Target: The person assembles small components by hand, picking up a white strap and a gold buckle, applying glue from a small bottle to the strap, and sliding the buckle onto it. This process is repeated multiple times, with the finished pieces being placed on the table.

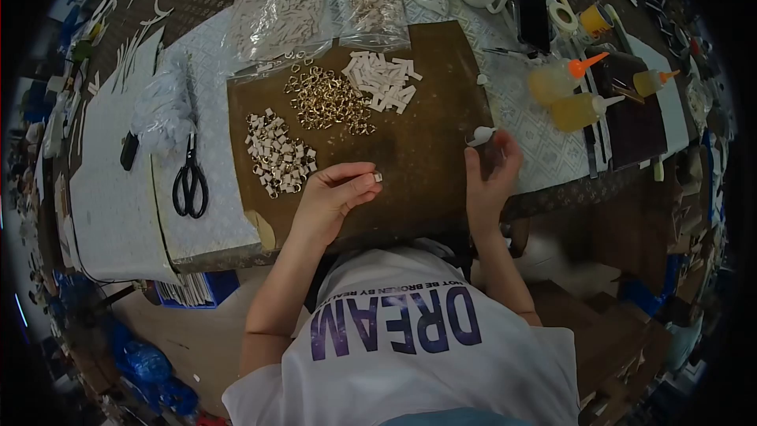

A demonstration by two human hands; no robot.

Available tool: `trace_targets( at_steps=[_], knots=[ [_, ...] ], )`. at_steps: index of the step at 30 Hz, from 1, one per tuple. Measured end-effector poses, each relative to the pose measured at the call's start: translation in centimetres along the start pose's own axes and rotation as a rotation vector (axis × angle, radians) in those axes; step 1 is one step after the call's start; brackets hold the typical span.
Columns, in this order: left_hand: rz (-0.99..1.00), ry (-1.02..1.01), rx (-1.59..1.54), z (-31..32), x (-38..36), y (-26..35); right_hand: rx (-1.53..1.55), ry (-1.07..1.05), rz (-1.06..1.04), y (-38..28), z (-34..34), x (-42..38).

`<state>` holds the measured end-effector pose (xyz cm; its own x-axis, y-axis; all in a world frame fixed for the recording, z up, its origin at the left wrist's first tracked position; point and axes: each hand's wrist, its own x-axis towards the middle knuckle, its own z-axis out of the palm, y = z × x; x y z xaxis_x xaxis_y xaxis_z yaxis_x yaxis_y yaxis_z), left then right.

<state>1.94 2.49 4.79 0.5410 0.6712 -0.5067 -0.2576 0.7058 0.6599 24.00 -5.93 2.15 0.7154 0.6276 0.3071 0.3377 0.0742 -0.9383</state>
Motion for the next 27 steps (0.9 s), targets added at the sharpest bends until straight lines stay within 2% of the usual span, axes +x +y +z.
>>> trace_targets(
  at_steps=[2,3,6,9,12,13,19,27],
  knots=[
    [-0.021,-0.012,-0.036,-0.1,0.0,0.1,-0.001,-0.053,0.083,0.6,-0.2,1.3],
    [-0.027,-0.018,-0.053,0.0,0.0,0.2,-0.052,-0.191,0.130,1.3,-0.6,2.0],
    [-0.024,-0.017,-0.081,0.1,-0.2,0.3,-0.040,-0.255,0.167,1.7,-1.0,2.2],
    [0.009,-0.002,-0.077,0.2,-0.5,0.4,0.404,-0.245,0.173,0.1,-0.2,1.0],
    [0.066,0.031,-0.041,0.4,-0.9,0.2,0.167,-0.545,0.134,-3.9,-1.0,0.5],
    [0.090,0.043,-0.024,0.5,-1.0,0.2,0.096,-0.594,0.053,-5.0,-0.9,0.6],
    [0.153,0.101,0.090,1.1,-1.8,0.7,-0.046,-0.626,-0.173,-6.4,0.1,-0.5],
    [0.194,0.095,0.120,1.0,-2.2,0.5,-0.103,-0.657,-0.246,-7.2,0.6,-0.6]
  ],
)
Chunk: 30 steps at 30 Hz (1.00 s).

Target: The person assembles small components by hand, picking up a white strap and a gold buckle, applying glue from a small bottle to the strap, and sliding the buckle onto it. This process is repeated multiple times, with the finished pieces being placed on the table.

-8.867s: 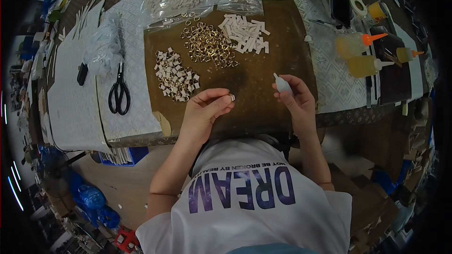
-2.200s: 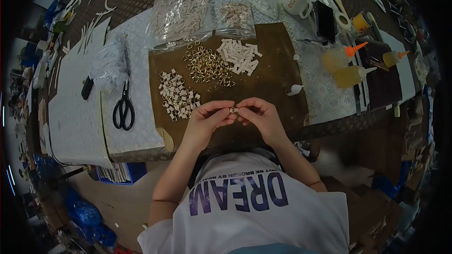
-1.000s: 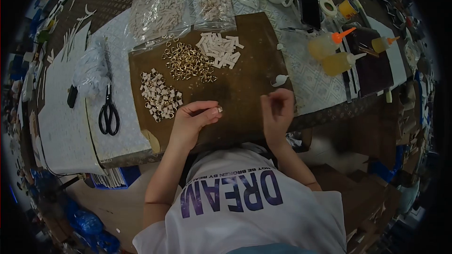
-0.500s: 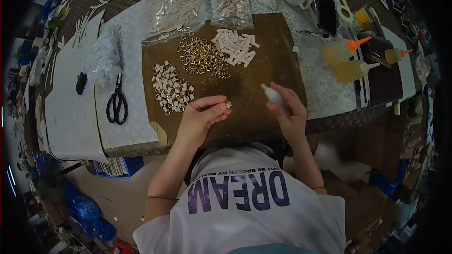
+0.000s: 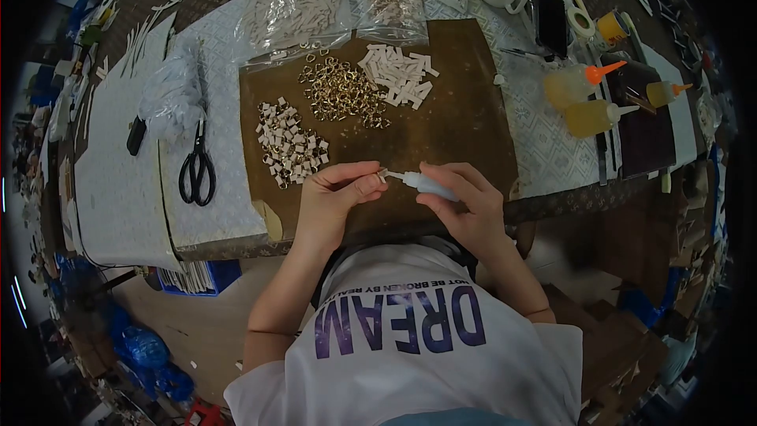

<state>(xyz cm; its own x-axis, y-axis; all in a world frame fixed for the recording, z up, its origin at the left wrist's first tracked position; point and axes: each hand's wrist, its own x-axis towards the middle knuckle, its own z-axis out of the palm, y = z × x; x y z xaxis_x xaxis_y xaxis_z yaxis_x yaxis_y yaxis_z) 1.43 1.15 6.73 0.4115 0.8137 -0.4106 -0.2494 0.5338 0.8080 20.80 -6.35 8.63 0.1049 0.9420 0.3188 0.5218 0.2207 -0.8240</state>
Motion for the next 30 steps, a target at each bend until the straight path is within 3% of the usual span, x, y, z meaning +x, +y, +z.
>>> trace_targets(
  at_steps=[10,19,25,30],
  knots=[
    [0.018,-0.007,0.041,-0.1,-0.3,-0.4,-0.116,-0.050,-0.013,-0.9,0.0,-0.1],
    [-0.095,-0.012,-0.181,-0.4,0.0,-2.2,-0.348,-0.222,-0.072,-3.6,-1.0,1.1],
    [-0.113,-0.007,-0.182,-0.6,0.0,-2.2,-0.245,-0.192,0.002,-2.5,-0.7,0.9],
    [-0.107,-0.027,-0.168,-0.9,0.0,-1.7,0.061,-0.164,0.233,-0.9,-0.4,0.7]
  ],
)
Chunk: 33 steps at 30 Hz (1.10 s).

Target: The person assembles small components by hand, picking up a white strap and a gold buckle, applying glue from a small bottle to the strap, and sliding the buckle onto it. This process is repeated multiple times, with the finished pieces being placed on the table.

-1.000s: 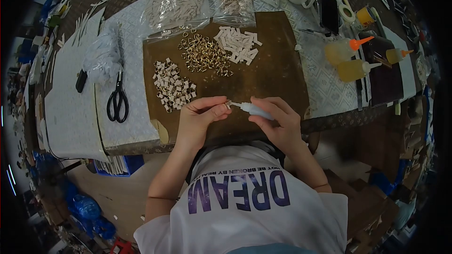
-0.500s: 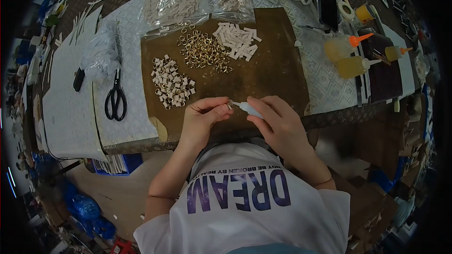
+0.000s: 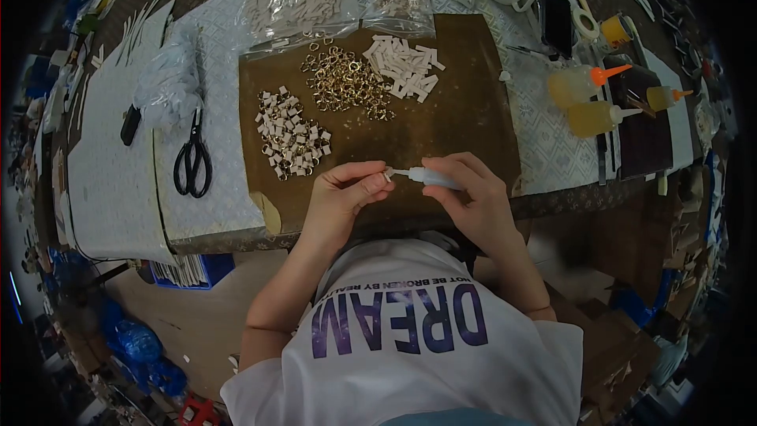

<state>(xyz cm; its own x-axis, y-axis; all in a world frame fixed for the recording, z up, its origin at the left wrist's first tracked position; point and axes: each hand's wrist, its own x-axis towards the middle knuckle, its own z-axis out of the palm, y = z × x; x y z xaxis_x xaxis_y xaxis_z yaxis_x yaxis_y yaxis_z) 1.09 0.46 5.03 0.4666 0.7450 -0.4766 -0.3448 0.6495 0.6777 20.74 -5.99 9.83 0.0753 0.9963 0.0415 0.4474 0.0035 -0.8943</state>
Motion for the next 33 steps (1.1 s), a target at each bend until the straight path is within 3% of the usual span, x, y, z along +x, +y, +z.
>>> trace_targets(
  at_steps=[4,7,16,33],
  knots=[
    [-0.062,-0.010,-0.049,0.1,0.1,0.6,0.326,-0.015,0.114,3.1,0.7,-0.2],
    [-0.133,0.021,-0.124,0.2,0.2,0.9,0.832,0.011,0.422,3.8,1.1,-0.4],
    [-0.120,0.024,-0.092,0.4,0.5,0.7,0.639,0.088,0.163,4.4,1.6,-1.1],
    [-0.063,0.040,0.007,0.9,0.5,0.3,0.501,0.107,0.124,4.8,1.2,-0.8]
  ],
)
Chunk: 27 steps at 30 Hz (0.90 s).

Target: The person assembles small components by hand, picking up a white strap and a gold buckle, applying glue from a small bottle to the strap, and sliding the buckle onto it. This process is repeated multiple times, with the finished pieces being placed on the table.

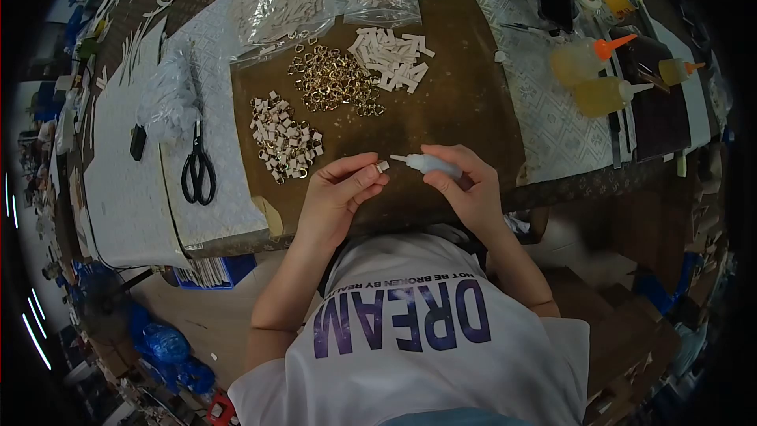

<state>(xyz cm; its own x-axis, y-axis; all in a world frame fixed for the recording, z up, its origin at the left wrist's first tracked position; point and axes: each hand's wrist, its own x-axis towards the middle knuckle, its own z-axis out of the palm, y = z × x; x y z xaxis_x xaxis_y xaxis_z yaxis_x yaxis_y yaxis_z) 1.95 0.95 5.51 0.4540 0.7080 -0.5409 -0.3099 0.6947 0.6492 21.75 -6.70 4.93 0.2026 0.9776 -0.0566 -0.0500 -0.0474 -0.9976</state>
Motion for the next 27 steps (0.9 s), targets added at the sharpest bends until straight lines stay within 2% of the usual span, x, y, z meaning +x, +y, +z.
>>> trace_targets(
  at_steps=[4,7,20,27],
  knots=[
    [-0.019,-0.009,-0.004,0.0,0.1,0.1,0.282,0.098,0.117,0.7,-0.7,0.1],
    [-0.017,-0.004,0.024,0.1,0.0,0.2,0.383,0.189,0.112,0.9,-1.5,0.5],
    [0.017,-0.007,0.099,-0.1,0.1,0.0,0.358,0.338,-0.014,1.6,-3.0,1.5],
    [0.024,-0.006,0.101,-0.2,0.2,-0.1,0.149,0.339,-0.108,2.5,-4.2,1.8]
  ],
)
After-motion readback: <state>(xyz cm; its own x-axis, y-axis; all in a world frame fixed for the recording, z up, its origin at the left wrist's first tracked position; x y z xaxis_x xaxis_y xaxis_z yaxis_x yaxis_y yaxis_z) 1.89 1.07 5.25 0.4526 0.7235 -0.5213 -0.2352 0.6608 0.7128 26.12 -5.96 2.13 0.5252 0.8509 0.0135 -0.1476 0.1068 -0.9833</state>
